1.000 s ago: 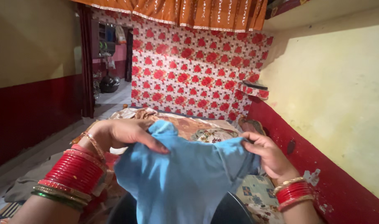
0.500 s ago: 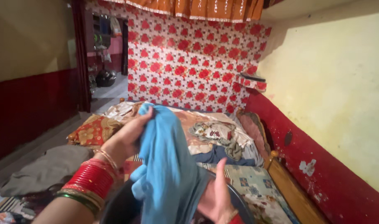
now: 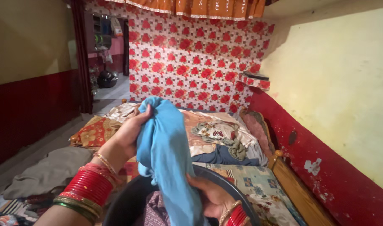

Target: The person folds a brown garment and a light blue garment by hand on a bed, smoothing and aligning edges before placing them into a neat stack. The person handles the garments one at a time, folding them into compact rectangles and stacking them on the bed.

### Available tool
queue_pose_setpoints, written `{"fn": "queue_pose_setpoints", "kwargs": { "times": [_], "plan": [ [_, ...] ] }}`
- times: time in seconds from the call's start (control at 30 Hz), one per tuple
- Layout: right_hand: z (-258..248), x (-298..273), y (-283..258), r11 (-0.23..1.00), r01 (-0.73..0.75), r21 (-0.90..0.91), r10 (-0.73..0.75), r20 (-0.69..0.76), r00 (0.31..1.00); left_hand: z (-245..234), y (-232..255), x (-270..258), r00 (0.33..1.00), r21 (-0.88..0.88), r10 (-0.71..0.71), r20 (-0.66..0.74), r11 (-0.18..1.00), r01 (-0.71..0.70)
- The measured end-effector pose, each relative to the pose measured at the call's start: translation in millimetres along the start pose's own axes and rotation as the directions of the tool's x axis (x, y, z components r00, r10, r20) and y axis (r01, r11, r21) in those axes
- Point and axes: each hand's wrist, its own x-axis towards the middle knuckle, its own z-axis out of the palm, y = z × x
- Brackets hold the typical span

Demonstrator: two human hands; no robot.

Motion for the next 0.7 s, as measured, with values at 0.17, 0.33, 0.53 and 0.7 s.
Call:
{"fn": "queue_pose_setpoints", "kwargs": {
  "times": [0.17, 0.33, 0.53, 0.7],
  "plan": [
    [3.1, -2.2, -7.0, 0.985, 0.162, 0.066, -0.173, 0.22, 0.96, -4.1, -10.6, 3.9, 0.999, -0.06, 0.034, 0.014, 0.998, -0.034],
    [26.5, -17.6, -31.1, 0.901, 0.409, 0.141, -0.424, 0.096, 0.901, -44.6, -39.6, 20.9, 0.983, 0.109, -0.022, -0.18, 0.993, 0.042],
    [46.9, -28.2, -36.3, 0.891, 0.442, 0.103, -0.444, -0.011, 0.896, -84.3, -95.3, 27.1, 0.898, 0.569, -0.022, -0.438, 0.767, 0.297],
    [44.1, -17.9, -31.6, 0.916, 0.4, 0.032, -0.397, -0.07, 0.915, -61.4, -111.1, -8.2, 0.934, 0.467, -0.205, -0.292, 0.822, 0.326]
  ]
}}
